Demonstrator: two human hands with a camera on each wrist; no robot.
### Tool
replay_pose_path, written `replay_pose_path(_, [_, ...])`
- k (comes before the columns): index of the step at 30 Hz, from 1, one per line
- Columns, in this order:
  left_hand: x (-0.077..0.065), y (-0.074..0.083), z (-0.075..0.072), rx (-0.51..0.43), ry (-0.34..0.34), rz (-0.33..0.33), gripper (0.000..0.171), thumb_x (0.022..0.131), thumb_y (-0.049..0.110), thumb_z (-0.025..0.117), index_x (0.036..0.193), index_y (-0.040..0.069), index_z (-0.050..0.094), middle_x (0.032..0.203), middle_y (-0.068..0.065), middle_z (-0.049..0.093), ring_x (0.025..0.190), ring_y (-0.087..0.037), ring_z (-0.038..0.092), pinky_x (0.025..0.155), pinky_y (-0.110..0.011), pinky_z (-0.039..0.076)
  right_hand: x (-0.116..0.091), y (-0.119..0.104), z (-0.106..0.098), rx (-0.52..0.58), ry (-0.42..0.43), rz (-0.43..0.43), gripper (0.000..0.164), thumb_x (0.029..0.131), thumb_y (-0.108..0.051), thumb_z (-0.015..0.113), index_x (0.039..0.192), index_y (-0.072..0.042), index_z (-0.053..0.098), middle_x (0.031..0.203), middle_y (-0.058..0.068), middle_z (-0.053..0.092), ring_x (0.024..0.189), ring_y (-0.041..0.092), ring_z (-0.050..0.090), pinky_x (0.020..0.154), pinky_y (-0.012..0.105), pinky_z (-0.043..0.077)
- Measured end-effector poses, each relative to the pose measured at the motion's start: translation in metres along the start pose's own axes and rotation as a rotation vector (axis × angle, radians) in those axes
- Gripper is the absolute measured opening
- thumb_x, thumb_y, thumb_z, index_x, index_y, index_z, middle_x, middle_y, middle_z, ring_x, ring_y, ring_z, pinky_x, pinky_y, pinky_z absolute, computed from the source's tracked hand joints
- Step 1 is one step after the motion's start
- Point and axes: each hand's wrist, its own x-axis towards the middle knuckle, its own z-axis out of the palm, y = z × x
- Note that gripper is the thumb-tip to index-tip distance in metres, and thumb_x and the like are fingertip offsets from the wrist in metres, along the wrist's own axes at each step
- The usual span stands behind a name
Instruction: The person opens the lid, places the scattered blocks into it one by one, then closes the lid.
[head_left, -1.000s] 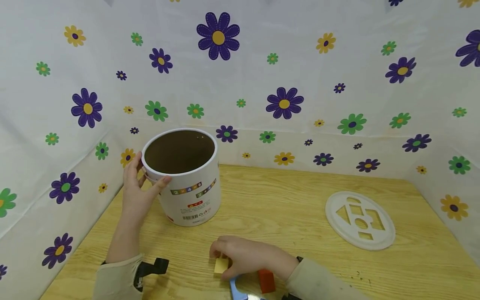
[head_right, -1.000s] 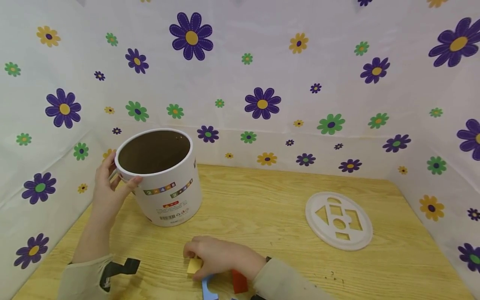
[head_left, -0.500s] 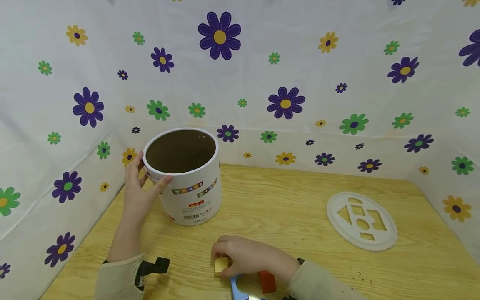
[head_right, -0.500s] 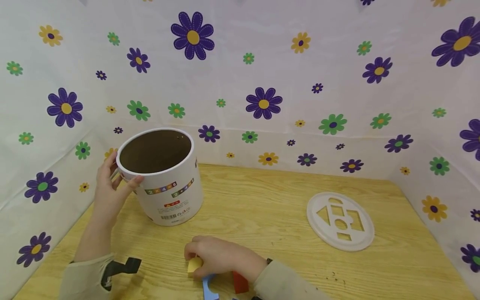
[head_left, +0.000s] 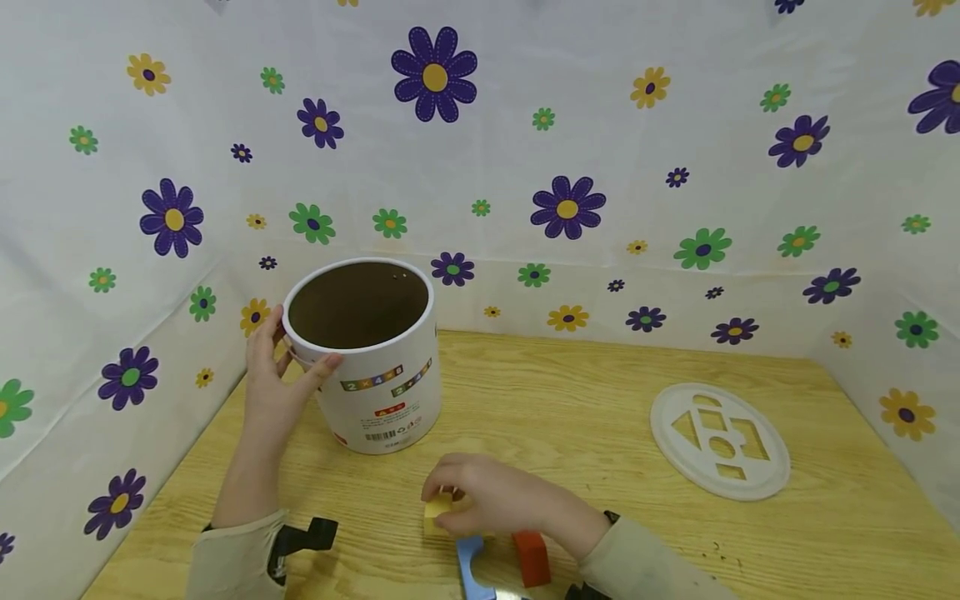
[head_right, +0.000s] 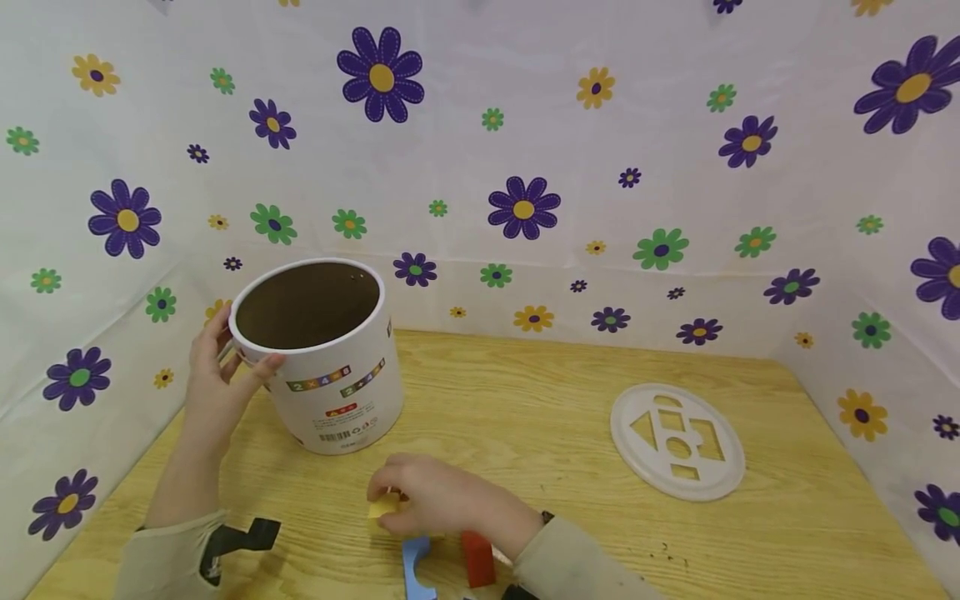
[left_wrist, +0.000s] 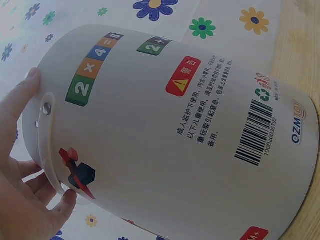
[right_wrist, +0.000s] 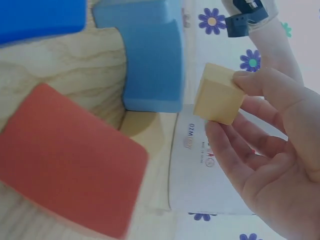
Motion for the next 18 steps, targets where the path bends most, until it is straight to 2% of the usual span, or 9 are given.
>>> replay_pose_path(8, [-0.001,0.002,0.000,0.001,0.003,0.007,0.091,0.084,0.022,0.075,0.153,0.020,0.017,0.149,-0.002,0.022,0.136,-0.019,0.024,0.112,-0.044,0.028,0.000,-0.004,-0.011,0.024,0.034,0.046,0.018,0.089,-0.011,0.066,0.107,-0.010,0.066,0.106,-0.006,0.060,0.090,0.001,0.055,0.080,0.015,0.049])
replay_pose_path(18, [-0.001,0.001,0.000,0.002,0.003,0.015,0.091,0.084,0.023,0.075,0.153,0.022,0.017,0.150,-0.001,0.021,0.136,-0.019,0.024,0.112,-0.045,0.028,0.006,-0.011,-0.027,0.018,0.175,0.043,0.022,0.089,-0.012,0.067,0.111,-0.009,0.064,0.107,-0.005,0.060,0.095,0.005,0.055,0.084,0.020,0.050])
